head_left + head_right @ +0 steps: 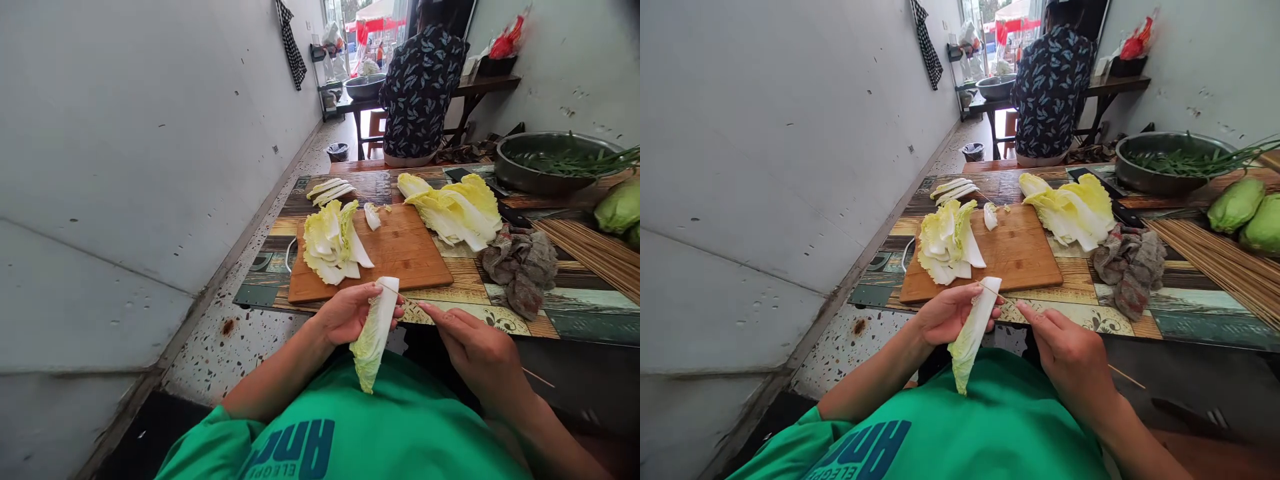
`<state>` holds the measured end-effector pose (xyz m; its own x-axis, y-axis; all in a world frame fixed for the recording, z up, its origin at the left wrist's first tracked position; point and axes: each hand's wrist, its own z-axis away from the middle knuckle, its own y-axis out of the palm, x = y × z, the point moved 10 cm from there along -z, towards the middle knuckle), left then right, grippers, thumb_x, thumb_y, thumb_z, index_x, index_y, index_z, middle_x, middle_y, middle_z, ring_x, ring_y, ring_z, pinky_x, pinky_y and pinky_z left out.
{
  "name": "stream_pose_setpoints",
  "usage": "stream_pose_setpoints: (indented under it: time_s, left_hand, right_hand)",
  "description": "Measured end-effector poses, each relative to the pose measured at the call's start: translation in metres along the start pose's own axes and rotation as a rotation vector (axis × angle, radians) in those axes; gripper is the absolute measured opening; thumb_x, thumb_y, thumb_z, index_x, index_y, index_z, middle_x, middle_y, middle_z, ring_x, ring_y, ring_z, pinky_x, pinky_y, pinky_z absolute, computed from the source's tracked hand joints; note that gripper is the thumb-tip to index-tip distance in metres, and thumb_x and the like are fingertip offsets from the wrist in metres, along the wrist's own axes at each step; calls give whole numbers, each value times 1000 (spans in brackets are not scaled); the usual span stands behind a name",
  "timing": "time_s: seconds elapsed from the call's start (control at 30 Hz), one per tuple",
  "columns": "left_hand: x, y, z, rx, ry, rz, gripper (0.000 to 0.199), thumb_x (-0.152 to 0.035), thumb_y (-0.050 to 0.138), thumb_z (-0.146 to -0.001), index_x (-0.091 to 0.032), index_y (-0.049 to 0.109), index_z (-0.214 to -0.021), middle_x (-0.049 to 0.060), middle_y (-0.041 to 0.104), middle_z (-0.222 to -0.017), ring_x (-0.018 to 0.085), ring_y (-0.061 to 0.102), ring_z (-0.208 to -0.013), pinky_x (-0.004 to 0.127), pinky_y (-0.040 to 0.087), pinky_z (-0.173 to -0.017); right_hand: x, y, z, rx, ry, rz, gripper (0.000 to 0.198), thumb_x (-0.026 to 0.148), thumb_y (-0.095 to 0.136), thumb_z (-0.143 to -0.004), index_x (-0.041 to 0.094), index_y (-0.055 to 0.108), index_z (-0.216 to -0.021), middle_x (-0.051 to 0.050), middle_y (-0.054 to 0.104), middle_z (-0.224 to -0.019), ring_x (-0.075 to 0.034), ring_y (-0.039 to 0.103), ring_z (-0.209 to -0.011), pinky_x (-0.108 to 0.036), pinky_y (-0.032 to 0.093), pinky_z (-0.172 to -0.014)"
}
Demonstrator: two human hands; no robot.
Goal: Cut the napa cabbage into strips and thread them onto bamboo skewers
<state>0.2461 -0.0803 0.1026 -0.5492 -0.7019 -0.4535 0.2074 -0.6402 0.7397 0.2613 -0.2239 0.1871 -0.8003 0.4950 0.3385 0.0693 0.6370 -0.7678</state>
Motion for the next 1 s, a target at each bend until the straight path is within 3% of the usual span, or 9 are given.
stream_pose_setpoints:
  time_s: [0.1, 0.27, 0.43, 0.73, 1.0]
  left_hand:
    - [-12, 2, 3, 20, 109, -47, 18, -13, 76, -81, -10, 68, -98, 7, 75, -85, 19, 75, -75, 25, 60, -65]
    - [-23, -5, 4, -47, 168, -46, 16, -16, 74, -85, -10, 68, -98, 5, 74, -83, 14, 73, -66, 19, 56, -59]
    - [-26, -6, 3, -58, 181, -42, 14, -17, 73, -86, -11, 67, -97, 3, 72, -79, 12, 71, -61, 18, 55, -57]
    - [-28, -6, 1, -35, 197, -69, 22, -20, 82, -78, -10, 66, -89, 0, 66, -71, 12, 69, -58, 18, 52, -54]
    - [-30, 4, 5, 17, 213, -132, 29, -24, 85, -75, -10, 69, -95, 5, 73, -81, 12, 69, -59, 18, 54, -56]
  right_hand:
    - [-8, -12, 3, -42, 34, -40, 37, 18, 50, -99, 27, 68, -131, -3, 77, -92, -16, 73, -76, -23, 53, -60]
    - [-12, -27, 11, -40, 66, -16, 43, 18, 52, -98, 35, 64, -136, 0, 76, -89, -16, 72, -69, -25, 51, -53]
    - [-7, -30, 12, -13, 52, -2, 40, 22, 52, -99, 32, 65, -135, 3, 68, -74, -12, 64, -57, -24, 48, -51]
    - [-5, -28, 10, 21, 48, 24, 37, 22, 49, -100, 28, 67, -132, 3, 61, -70, -10, 60, -55, -22, 43, -51]
    - [-1, -33, 8, 1, 29, 65, 35, 23, 47, -101, 27, 69, -127, 2, 65, -72, -11, 62, -54, -23, 44, -47]
